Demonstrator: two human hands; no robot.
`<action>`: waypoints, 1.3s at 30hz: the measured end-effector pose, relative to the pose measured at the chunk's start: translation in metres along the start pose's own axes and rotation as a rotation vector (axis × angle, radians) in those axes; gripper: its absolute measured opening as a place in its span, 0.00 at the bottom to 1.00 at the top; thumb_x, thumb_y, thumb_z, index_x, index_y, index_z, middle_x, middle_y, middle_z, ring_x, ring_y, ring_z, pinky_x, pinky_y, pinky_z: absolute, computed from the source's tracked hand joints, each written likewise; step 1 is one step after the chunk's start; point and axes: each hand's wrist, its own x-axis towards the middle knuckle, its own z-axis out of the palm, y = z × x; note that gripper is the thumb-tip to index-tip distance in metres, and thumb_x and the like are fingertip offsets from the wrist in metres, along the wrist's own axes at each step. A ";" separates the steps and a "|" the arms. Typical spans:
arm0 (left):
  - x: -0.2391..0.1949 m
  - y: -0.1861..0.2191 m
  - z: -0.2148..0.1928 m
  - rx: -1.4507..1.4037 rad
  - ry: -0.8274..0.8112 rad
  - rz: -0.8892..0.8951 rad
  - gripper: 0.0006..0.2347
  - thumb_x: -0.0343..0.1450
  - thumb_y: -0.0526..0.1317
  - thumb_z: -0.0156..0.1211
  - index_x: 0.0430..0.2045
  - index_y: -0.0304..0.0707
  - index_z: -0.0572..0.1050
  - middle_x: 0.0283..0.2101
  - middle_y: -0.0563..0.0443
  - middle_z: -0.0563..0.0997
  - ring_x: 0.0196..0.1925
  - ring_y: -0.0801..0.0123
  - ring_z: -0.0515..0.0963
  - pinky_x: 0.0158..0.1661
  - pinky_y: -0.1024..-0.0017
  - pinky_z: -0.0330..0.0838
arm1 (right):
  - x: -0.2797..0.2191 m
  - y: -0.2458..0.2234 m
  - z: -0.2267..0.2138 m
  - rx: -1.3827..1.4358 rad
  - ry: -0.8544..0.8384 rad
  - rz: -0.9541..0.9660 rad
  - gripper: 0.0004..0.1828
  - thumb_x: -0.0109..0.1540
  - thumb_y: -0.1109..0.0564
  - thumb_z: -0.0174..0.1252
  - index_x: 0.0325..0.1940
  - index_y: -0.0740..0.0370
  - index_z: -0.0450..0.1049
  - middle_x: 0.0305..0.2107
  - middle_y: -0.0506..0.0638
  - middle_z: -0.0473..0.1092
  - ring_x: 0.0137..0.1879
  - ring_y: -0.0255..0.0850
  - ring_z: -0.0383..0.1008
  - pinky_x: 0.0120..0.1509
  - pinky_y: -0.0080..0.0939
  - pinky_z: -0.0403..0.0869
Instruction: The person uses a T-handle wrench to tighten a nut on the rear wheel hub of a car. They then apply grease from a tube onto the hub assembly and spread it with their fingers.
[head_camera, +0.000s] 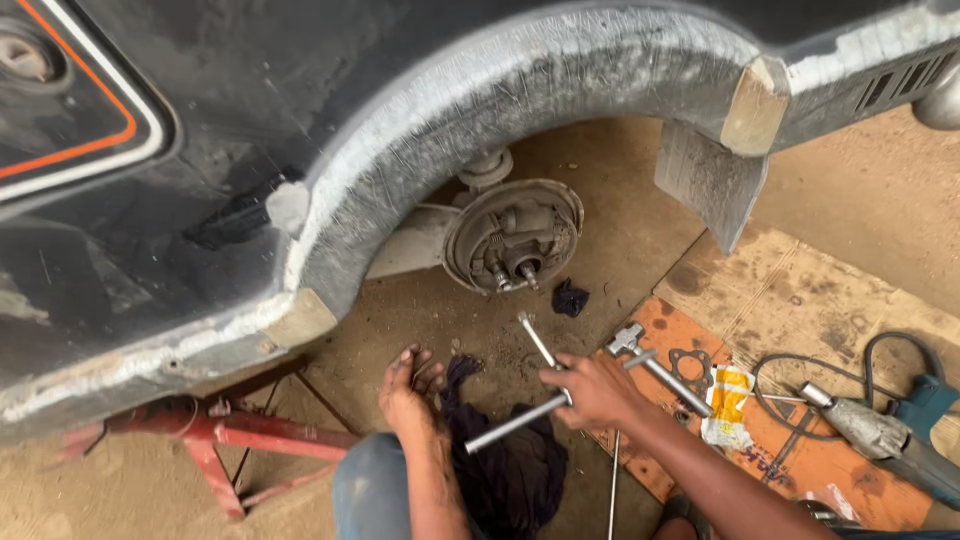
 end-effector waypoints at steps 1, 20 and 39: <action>-0.003 -0.002 0.000 -0.006 -0.019 -0.008 0.10 0.73 0.39 0.56 0.42 0.32 0.78 0.35 0.46 0.84 0.29 0.67 0.81 0.30 0.73 0.72 | 0.000 0.001 -0.002 -0.030 -0.003 -0.004 0.30 0.45 0.54 0.59 0.52 0.39 0.80 0.62 0.65 0.67 0.17 0.32 0.71 0.21 0.38 0.70; 0.005 0.024 -0.016 0.029 -0.006 0.035 0.10 0.74 0.40 0.56 0.41 0.31 0.78 0.35 0.45 0.84 0.30 0.68 0.82 0.31 0.74 0.73 | 0.057 -0.097 -0.132 -0.259 -0.411 0.203 0.34 0.49 0.64 0.55 0.61 0.55 0.76 0.23 0.52 0.73 0.24 0.39 0.71 0.26 0.41 0.72; 0.023 0.028 -0.016 0.091 -0.067 0.057 0.12 0.73 0.42 0.59 0.42 0.32 0.80 0.38 0.44 0.85 0.32 0.67 0.82 0.34 0.71 0.72 | 0.052 -0.101 -0.129 -0.280 -0.328 0.269 0.41 0.49 0.64 0.56 0.68 0.48 0.70 0.24 0.53 0.76 0.28 0.44 0.80 0.34 0.47 0.81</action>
